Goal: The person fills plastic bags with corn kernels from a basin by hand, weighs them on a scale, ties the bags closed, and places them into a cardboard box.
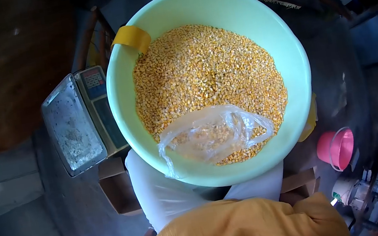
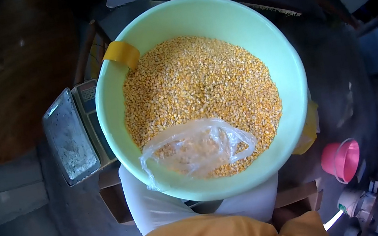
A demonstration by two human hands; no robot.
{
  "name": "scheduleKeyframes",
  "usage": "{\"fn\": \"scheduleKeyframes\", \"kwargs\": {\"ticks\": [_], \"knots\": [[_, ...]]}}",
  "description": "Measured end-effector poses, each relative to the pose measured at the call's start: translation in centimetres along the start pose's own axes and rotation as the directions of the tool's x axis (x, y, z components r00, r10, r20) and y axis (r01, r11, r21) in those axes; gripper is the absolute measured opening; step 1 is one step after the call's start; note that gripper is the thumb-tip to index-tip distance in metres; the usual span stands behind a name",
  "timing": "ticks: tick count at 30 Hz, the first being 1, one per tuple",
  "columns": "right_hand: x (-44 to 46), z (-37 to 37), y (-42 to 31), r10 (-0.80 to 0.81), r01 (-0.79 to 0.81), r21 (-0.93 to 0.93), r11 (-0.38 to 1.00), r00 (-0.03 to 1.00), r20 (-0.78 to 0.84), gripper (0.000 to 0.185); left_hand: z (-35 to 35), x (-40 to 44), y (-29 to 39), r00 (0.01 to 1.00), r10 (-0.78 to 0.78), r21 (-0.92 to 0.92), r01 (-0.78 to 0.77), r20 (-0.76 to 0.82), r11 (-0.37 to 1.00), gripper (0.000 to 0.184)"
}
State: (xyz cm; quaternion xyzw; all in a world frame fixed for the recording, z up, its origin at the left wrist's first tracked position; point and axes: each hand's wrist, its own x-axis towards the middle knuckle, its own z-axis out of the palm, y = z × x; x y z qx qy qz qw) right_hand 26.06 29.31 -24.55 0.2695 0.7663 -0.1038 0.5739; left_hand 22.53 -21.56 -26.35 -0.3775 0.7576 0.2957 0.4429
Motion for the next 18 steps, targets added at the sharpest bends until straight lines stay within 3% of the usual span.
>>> {"fn": "scheduleKeyframes", "kwargs": {"ticks": [9, 14, 16, 18], "knots": [[1.2, 1.1, 3.6, 0.043, -0.039, -0.079, 0.996, 0.998, 0.053, 0.023, 1.6, 1.8, -2.2, 0.996, 0.082, 0.0, -0.082, 0.027, 0.997, 0.039], [0.4, -1.5, 5.8, 0.07, -0.036, -0.167, 0.985, 0.976, 0.204, 0.025, 1.4, 2.5, -3.2, 0.982, 0.185, -0.008, -0.185, 0.033, 0.983, 0.039], [-0.4, -4.1, 6.8, 0.065, -0.011, -0.178, 0.984, 0.951, 0.302, 0.026, 0.7, 2.9, -2.7, 0.952, 0.3, -0.03, -0.302, -0.054, 0.953, 0.039], [-1.0, -7.8, 7.4, -0.001, 0.05, -0.118, 0.992, 0.924, 0.383, 0.027, -0.9, 1.4, -0.6, 0.864, 0.376, -0.223, -0.46, -0.335, 0.859, 0.038]]}}
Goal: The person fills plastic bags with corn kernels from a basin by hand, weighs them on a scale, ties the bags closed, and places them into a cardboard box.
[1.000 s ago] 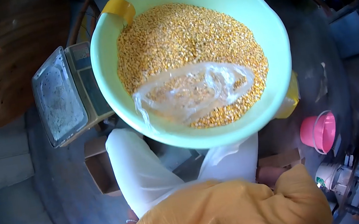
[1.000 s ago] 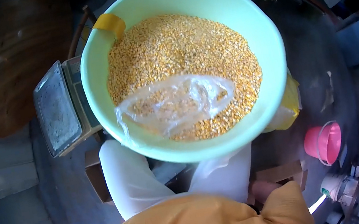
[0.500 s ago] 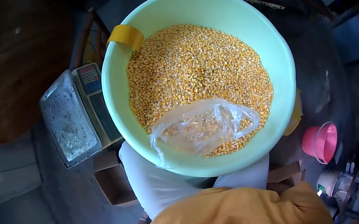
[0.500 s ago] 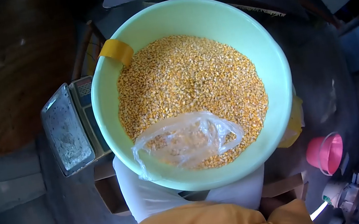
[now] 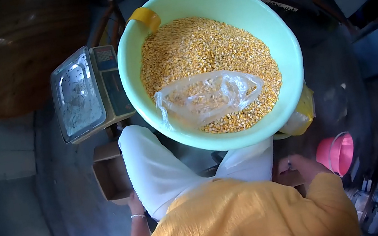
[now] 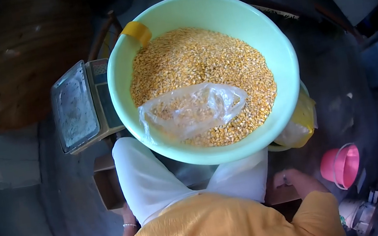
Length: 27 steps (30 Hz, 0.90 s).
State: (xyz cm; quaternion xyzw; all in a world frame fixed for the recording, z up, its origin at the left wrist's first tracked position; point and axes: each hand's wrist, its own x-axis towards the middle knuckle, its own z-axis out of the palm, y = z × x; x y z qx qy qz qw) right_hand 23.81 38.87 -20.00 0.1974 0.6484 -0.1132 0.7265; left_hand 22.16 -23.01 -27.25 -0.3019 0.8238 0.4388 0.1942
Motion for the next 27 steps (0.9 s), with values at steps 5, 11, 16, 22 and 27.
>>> {"fn": "scheduleKeyframes", "kwargs": {"ticks": [5, 11, 16, 22, 27], "knots": [[-12.2, -5.7, -1.6, -0.468, 0.486, 0.186, 0.854, 0.873, -0.136, 0.022, -2.0, -3.7, 17.2, 0.789, 0.398, -0.307, -0.568, -0.468, 0.764, 0.027], [-27.2, -4.4, -11.6, -0.902, 0.948, -0.292, 0.126, -0.013, -0.431, 0.018, -0.4, -7.2, 33.4, 0.345, 0.867, 0.178, -0.887, -0.36, 0.427, 0.052], [-24.2, -9.9, -19.8, -0.778, 0.518, -0.797, 0.312, -0.343, -0.527, 0.017, 3.9, -5.3, 38.7, 0.175, 0.981, 0.437, -0.878, -0.087, 0.196, 0.036], [-17.4, -14.3, -23.1, -0.826, 0.249, -0.836, 0.489, -0.178, -0.535, 0.02, 8.2, -2.1, 40.4, 0.355, 0.915, 0.675, -0.724, 0.19, 0.141, 0.022], [-13.8, -13.9, -22.1, -0.875, 0.252, -0.887, 0.387, -0.202, -0.439, 0.02, 9.5, 1.4, 41.8, 0.719, 0.64, 0.74, -0.58, 0.27, 0.34, 0.033]]}}
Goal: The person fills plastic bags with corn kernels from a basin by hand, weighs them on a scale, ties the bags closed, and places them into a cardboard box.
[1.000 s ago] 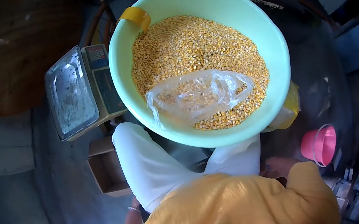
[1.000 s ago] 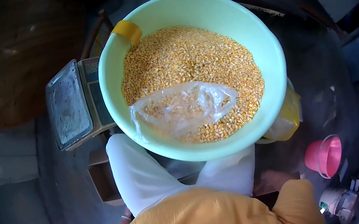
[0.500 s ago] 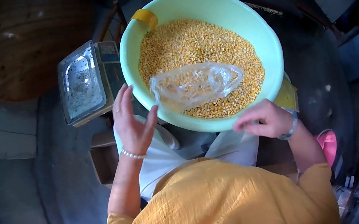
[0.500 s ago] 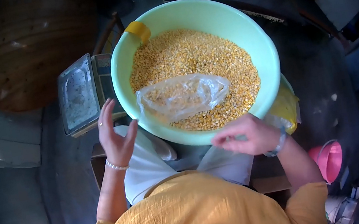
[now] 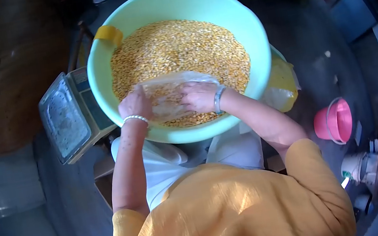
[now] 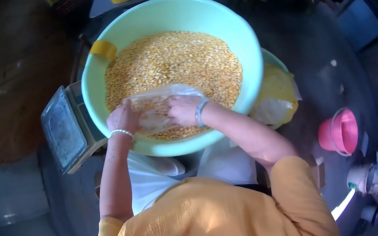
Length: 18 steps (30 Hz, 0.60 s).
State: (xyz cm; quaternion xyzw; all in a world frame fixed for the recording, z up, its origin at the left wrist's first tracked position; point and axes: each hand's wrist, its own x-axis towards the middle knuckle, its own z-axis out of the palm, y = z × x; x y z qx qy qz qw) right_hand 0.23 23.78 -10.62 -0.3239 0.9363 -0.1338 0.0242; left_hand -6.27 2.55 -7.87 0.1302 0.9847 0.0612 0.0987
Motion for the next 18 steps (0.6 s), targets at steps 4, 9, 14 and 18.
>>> {"fn": "scheduleKeyframes", "kwargs": {"ticks": [4, 9, 14, 18], "knots": [[0.3, -0.9, -0.5, 0.152, -0.147, -0.037, 0.988, 0.959, 0.24, 0.02, 0.0, 0.3, -0.3, 0.998, -0.025, -0.028, 0.023, -0.057, 0.999, 0.041], [-3.2, -4.1, -3.7, 0.11, -0.085, 0.095, 0.992, 0.946, -0.306, 0.017, 0.4, -1.7, -0.5, 0.984, 0.133, -0.134, -0.149, -0.121, 0.98, 0.047], [-14.2, -7.8, -5.3, 0.268, 0.0, 0.367, 0.93, 0.682, -0.68, 0.02, 1.3, -3.6, 0.1, 0.922, 0.228, -0.141, -0.283, -0.313, 0.949, 0.036], [-32.2, -3.5, -0.7, 0.771, -0.699, 0.536, 0.473, 0.034, -0.636, 0.021, 1.3, -3.7, -0.1, 0.902, 0.176, -0.288, -0.303, -0.394, 0.908, 0.02]]}}
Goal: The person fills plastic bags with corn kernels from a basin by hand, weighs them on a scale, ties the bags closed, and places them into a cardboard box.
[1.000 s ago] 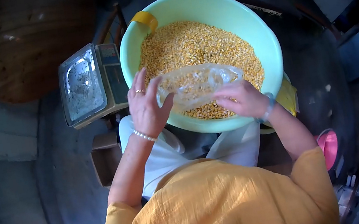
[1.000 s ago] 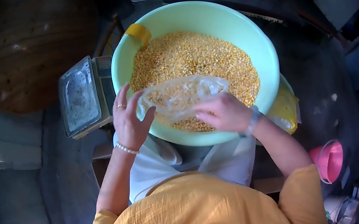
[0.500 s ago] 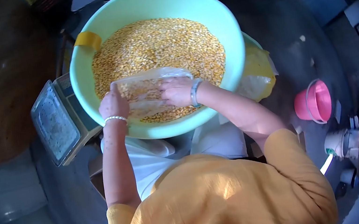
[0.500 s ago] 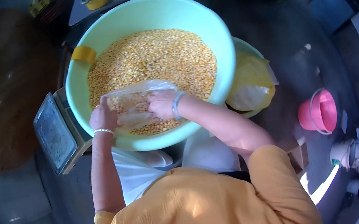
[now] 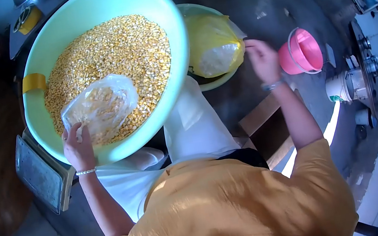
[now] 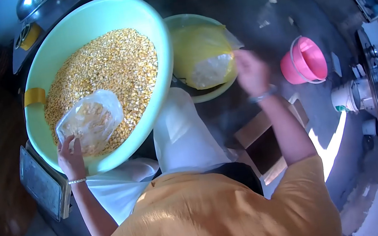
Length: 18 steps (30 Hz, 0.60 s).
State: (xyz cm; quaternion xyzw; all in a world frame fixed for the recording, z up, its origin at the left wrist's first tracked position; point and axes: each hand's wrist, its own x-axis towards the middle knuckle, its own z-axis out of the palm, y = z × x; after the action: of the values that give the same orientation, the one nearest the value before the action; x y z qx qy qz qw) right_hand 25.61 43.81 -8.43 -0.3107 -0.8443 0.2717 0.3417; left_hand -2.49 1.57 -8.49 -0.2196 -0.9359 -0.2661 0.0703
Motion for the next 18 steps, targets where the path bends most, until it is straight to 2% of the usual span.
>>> {"fn": "scheduleKeyframes", "kwargs": {"ticks": [1, 2, 3, 5, 6, 7, 9, 11, 13, 15, 18], "knots": [[-0.8, -2.8, 5.8, 0.028, -0.046, -0.169, 0.985, 0.994, -0.105, 0.028, 0.0, 0.1, 0.1, 1.0, -0.007, -0.024, 0.006, -0.011, 1.0, 0.019], [-2.7, -5.4, 11.5, 0.061, -0.14, -0.414, 0.899, 0.979, -0.197, 0.036, 0.1, 0.1, 0.2, 0.999, -0.008, -0.015, 0.008, -0.032, 1.0, 0.018], [-5.5, -7.6, 16.2, 0.07, -0.243, -0.621, 0.745, 0.955, -0.29, 0.045, 0.2, 0.0, 0.3, 0.999, -0.011, -0.006, 0.011, -0.05, 1.0, 0.018], [-12.0, -9.5, 21.7, 0.415, -0.549, -0.547, 0.632, 0.836, -0.36, 0.065, 0.3, 0.0, 0.2, 0.997, -0.006, -0.002, 0.006, -0.08, 1.0, 0.018], [-14.9, -9.6, 22.3, 0.696, -0.772, -0.343, 0.535, 0.633, -0.339, 0.075, 0.3, 0.0, 0.0, 0.996, 0.004, -0.009, -0.004, -0.088, 1.0, 0.018], [-17.6, -8.6, 24.9, 0.788, -0.878, -0.411, 0.244, 0.427, -0.445, 0.082, 0.4, 0.0, -0.1, 0.995, 0.011, -0.015, -0.013, -0.101, 1.0, 0.019], [-21.3, -6.9, 25.5, 0.939, -0.932, -0.281, 0.227, 0.286, -0.191, 0.084, 0.6, -0.1, -0.3, 0.991, 0.046, -0.013, -0.048, -0.125, 0.999, 0.019], [-20.5, -3.2, 18.7, 0.976, -0.988, -0.097, -0.119, -0.099, -0.194, 0.078, 0.3, -0.1, -0.1, 0.989, 0.061, 0.006, -0.061, -0.133, 0.998, 0.019], [-24.8, 0.5, 25.7, 0.952, -0.935, 0.186, -0.301, -0.306, 0.001, 0.063, 0.2, -0.2, 0.1, 0.991, 0.032, 0.001, -0.032, -0.129, 0.999, 0.018], [-25.1, 3.1, 24.6, 0.947, -0.907, 0.288, -0.308, -0.264, 0.181, 0.054, 0.2, -0.3, -0.1, 0.991, 0.005, -0.024, -0.008, -0.135, 1.0, 0.018], [-25.6, 4.6, 25.7, 0.925, -0.885, 0.37, -0.282, -0.148, 0.349, 0.048, 0.2, -0.5, -0.2, 0.985, 0.01, -0.018, -0.013, -0.173, 1.0, 0.018]]}}
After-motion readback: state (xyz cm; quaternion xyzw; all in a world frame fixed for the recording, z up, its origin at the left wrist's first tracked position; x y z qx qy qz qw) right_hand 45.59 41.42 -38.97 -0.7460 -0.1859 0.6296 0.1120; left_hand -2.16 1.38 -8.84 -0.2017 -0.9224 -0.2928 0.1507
